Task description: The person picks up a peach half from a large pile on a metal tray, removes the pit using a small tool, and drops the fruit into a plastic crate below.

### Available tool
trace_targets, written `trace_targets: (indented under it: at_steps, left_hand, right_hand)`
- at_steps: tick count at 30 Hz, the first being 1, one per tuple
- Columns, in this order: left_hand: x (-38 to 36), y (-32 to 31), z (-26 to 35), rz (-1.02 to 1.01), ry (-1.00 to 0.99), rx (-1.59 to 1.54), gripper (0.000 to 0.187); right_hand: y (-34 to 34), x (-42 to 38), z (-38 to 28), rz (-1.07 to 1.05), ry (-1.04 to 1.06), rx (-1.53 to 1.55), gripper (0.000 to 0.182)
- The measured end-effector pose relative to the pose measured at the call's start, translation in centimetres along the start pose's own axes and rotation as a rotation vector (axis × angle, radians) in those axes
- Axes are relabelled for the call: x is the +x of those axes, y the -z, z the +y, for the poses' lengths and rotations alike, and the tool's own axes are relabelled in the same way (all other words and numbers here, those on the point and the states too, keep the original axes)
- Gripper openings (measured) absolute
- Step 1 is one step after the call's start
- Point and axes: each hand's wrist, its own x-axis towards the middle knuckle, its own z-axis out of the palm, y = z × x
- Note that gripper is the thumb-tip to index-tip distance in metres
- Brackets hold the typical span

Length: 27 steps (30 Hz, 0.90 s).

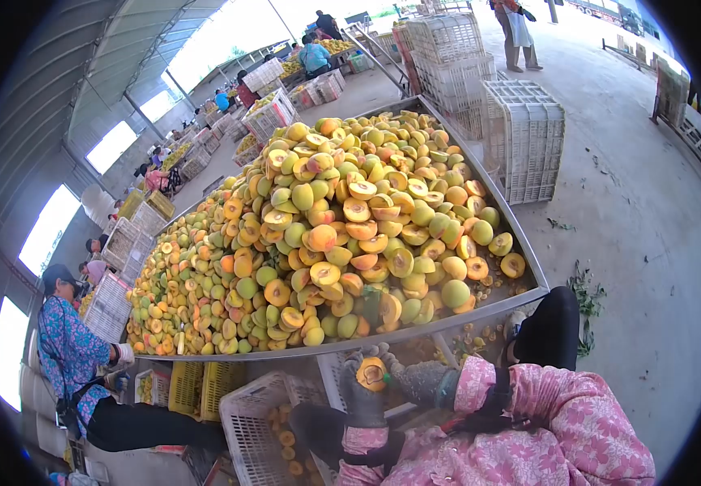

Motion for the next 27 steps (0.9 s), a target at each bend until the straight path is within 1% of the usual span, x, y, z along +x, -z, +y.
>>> trace_targets:
  at_steps: [1, 2, 3, 4, 5, 6, 7, 8, 9, 10, 11, 12, 13, 14, 16, 17, 19, 20, 21, 22, 23, 24, 25, 26, 27]
  left_hand:
    - [0.0, 0.4, -0.6, 0.002, 0.004, -0.001, 0.034]
    - [0.2, 0.8, -1.6, 0.018, -0.001, -0.013, 0.032]
    - [0.3, 1.2, -2.4, 0.034, -0.006, -0.026, 0.036]
    - [0.1, 0.6, -1.6, 0.035, -0.005, -0.027, 0.036]
    - [-0.1, -0.5, -0.1, 0.081, 0.035, -0.148, 0.035]
    - [-0.1, -1.2, 1.0, 0.127, 0.07, -0.269, 0.035]
    - [-0.1, -1.3, 1.1, 0.127, 0.069, -0.269, 0.035]
    - [-0.1, -1.5, 1.1, 0.113, 0.043, -0.429, 0.035]
    - [-0.2, -1.7, 1.0, 0.097, 0.017, -0.59, 0.035]
    - [-0.3, -2.0, 1.0, 0.097, 0.02, -0.592, 0.035]
    - [-0.5, -2.3, 1.1, 0.132, 0.002, -0.512, 0.037]
    - [-0.6, -2.5, 1.1, 0.168, -0.017, -0.432, 0.038]
    - [-0.5, -2.7, 1.2, 0.17, -0.018, -0.435, 0.038]
    - [-0.5, -2.9, 1.2, 0.181, -0.018, -0.472, 0.039]
    - [-0.6, -3.1, 1.4, 0.196, -0.019, -0.51, 0.04]
    - [-0.7, -3.2, 1.6, 0.197, -0.008, -0.486, 0.04]
    - [-0.7, -3.1, 1.4, 0.201, 0.006, -0.46, 0.04]
    - [-0.5, -2.9, 0.8, 0.232, -0.004, -0.49, 0.038]
    - [-0.3, -2.6, 0.4, 0.261, -0.015, -0.519, 0.037]
    - [-0.2, -2.4, 0.3, 0.263, -0.014, -0.52, 0.037]
    - [-0.1, -2.1, 0.4, 0.221, -0.008, -0.452, 0.036]
    - [0.0, -1.9, 0.5, 0.18, -0.001, -0.385, 0.034]
    - [-0.1, -1.6, 0.6, 0.182, 0.002, -0.386, 0.034]
    - [-0.1, -1.4, 0.7, 0.162, 0.048, -0.444, 0.034]
    - [0.0, -1.2, 0.8, 0.141, 0.092, -0.502, 0.034]
  right_hand:
    - [1.3, 0.0, -1.0, -0.066, -0.065, 0.012, 0.077]
    - [1.2, -0.1, -1.0, -0.068, -0.067, 0.013, 0.077]
    - [1.0, -0.2, -1.0, -0.01, -0.035, 0.086, 0.076]
    - [0.9, -0.3, -1.0, 0.048, 0.0, 0.159, 0.075]
    - [2.4, -0.2, -2.2, 0.046, -0.001, 0.16, 0.075]
    - [5.5, 0.1, -4.2, 0.223, 0.033, 0.351, 0.076]
    - [7.1, 0.2, -5.3, 0.402, 0.065, 0.543, 0.076]
    - [6.4, 0.1, -4.8, 0.401, 0.063, 0.544, 0.076]
    - [5.2, -0.1, -3.8, 0.312, 0.068, 0.451, 0.078]
    - [4.1, -0.3, -3.0, 0.222, 0.071, 0.356, 0.079]
    - [3.4, -0.4, -2.6, 0.221, 0.068, 0.355, 0.079]
    - [2.9, -0.4, -2.3, 0.17, 0.006, 0.398, 0.08]
    - [3.1, -0.4, -2.4, 0.118, -0.056, 0.441, 0.08]
    - [3.3, -0.6, -2.4, 0.115, -0.055, 0.44, 0.08]
    - [4.1, -1.1, -2.7, 0.133, 0.039, 0.287, 0.082]
    - [2.6, -0.9, -1.8, 0.131, 0.04, 0.288, 0.082]
    - [-2.7, -0.2, 1.2, 0.138, 0.08, 0.489, 0.087]
    - [-4.3, 0.1, 2.5, 0.135, 0.079, 0.491, 0.087]
    - [-5.7, 0.5, 3.6, 0.113, 0.112, 0.667, 0.089]
    - [-5.4, 0.8, 3.5, 0.09, 0.145, 0.842, 0.091]
    - [-5.1, 0.8, 3.2, 0.089, 0.145, 0.843, 0.091]
    - [-5.0, 0.7, 2.9, 0.093, 0.033, 0.659, 0.091]
    - [-3.7, 0.6, 1.8, 0.096, -0.079, 0.475, 0.092]
    - [-0.8, 0.6, -0.1, 0.094, -0.079, 0.476, 0.092]
    - [3.2, 0.6, -2.4, -0.049, -0.254, 0.526, 0.09]
